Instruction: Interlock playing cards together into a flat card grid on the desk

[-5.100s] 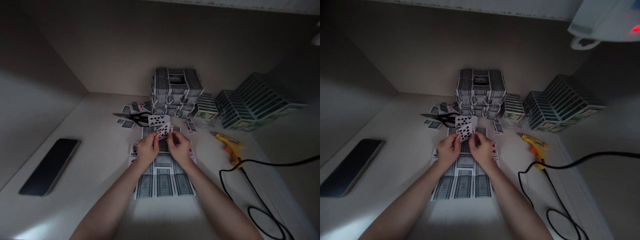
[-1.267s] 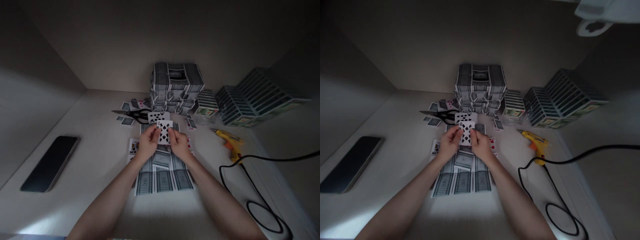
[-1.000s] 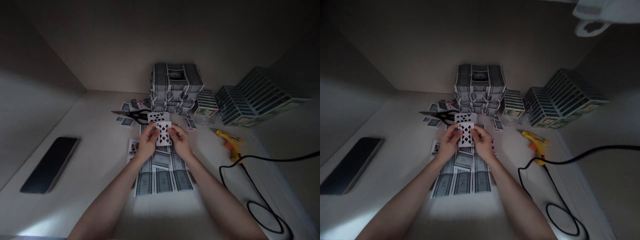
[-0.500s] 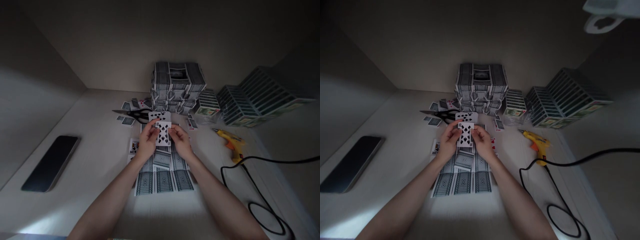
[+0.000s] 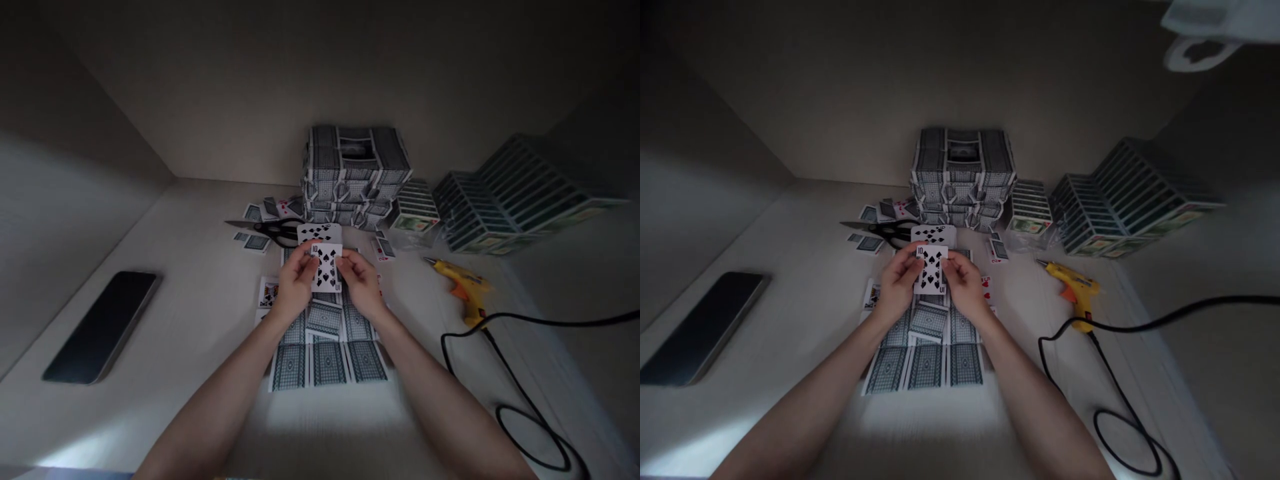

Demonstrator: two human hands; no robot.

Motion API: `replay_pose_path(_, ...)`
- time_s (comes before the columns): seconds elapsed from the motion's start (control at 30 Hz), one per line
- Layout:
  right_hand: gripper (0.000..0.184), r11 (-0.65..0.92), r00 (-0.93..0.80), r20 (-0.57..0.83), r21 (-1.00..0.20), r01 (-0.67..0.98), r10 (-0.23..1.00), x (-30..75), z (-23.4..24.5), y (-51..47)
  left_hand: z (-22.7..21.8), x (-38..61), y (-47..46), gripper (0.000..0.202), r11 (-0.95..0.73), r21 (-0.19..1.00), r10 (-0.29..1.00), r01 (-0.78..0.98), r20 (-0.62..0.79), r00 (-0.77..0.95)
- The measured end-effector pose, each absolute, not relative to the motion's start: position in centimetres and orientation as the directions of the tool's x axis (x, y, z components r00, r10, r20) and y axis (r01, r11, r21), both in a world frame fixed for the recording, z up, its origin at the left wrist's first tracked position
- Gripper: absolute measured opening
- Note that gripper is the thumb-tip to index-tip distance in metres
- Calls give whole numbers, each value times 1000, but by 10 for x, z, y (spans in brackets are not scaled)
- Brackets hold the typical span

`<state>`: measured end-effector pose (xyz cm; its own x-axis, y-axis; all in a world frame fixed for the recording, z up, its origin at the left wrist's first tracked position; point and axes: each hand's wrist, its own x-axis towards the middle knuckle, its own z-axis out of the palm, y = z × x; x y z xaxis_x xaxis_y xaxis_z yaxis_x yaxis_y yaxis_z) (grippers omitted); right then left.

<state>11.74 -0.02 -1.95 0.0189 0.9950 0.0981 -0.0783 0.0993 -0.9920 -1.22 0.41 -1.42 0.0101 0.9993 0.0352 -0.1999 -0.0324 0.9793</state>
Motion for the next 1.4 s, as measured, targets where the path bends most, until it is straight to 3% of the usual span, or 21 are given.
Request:
replay_pose_path(0.67,26,80,10,80,-995,-65,997,119,-20,0,-16,-12,5,32,-24,981,1000,-191,26,8)
replay_pose_path(1.07,17,61,-11,63,-989,-137,998,118,-21,0,-8,-13,4,32,-2,988,1000,-155,5,16)
replay_pose_path(1.4,19,81,-26,83,-993,-85,996,117,-21,-1,-11,-12,8,12,-42,996,999,-77,40,-32)
